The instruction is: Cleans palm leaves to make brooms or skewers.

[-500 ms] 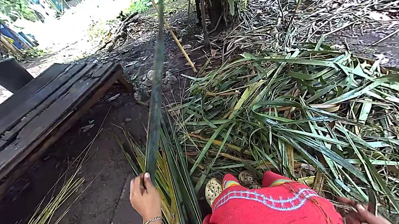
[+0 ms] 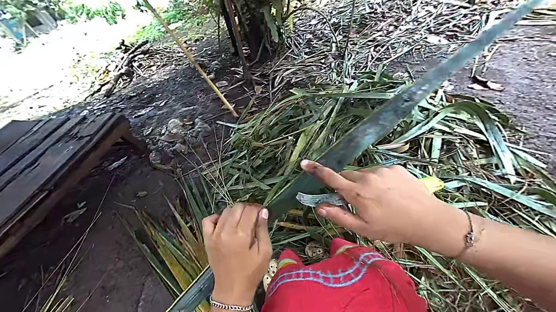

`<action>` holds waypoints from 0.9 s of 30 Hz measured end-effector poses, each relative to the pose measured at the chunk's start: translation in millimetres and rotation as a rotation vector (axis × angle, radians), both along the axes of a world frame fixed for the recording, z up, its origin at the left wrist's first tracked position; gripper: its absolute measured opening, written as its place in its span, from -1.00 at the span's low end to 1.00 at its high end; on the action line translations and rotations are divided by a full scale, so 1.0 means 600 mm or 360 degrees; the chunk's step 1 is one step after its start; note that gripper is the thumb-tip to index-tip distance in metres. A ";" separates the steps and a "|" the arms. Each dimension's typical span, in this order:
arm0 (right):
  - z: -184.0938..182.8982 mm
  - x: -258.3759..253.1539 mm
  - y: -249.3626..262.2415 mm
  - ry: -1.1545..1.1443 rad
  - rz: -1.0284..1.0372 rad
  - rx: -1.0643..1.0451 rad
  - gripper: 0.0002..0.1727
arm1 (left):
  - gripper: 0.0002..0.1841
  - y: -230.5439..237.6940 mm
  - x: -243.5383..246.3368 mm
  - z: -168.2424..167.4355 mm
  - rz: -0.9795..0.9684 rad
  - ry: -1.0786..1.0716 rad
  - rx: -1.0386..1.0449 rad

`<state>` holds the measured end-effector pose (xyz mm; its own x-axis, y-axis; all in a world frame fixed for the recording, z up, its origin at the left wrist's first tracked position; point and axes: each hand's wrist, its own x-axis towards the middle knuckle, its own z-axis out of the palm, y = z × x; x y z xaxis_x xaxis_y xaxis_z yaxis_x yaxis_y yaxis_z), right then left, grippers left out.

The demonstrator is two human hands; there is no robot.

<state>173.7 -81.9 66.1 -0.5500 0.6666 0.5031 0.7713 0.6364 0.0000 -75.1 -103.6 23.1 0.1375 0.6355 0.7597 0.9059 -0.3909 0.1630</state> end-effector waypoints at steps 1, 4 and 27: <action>0.004 -0.001 0.001 -0.0046 -0.0018 0.0005 -0.28 | -0.55 -0.005 0.007 0.004 -0.0021 0.0009 0.0020; 0.004 0.000 -0.002 -0.0080 -0.0051 0.0032 -0.29 | -0.57 -0.020 0.020 0.013 -0.0047 0.0027 0.0060; -0.004 0.096 0.043 0.0031 -0.0702 -0.0405 -0.48 | -0.53 -0.077 -0.005 -0.034 -0.0009 0.0138 -0.0010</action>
<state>231.4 -55.9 63.4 -0.1805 0.9361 0.3018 0.9650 0.2279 -0.1300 -77.9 -149.9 2.8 0.2064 0.6393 0.7408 0.9144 -0.3954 0.0865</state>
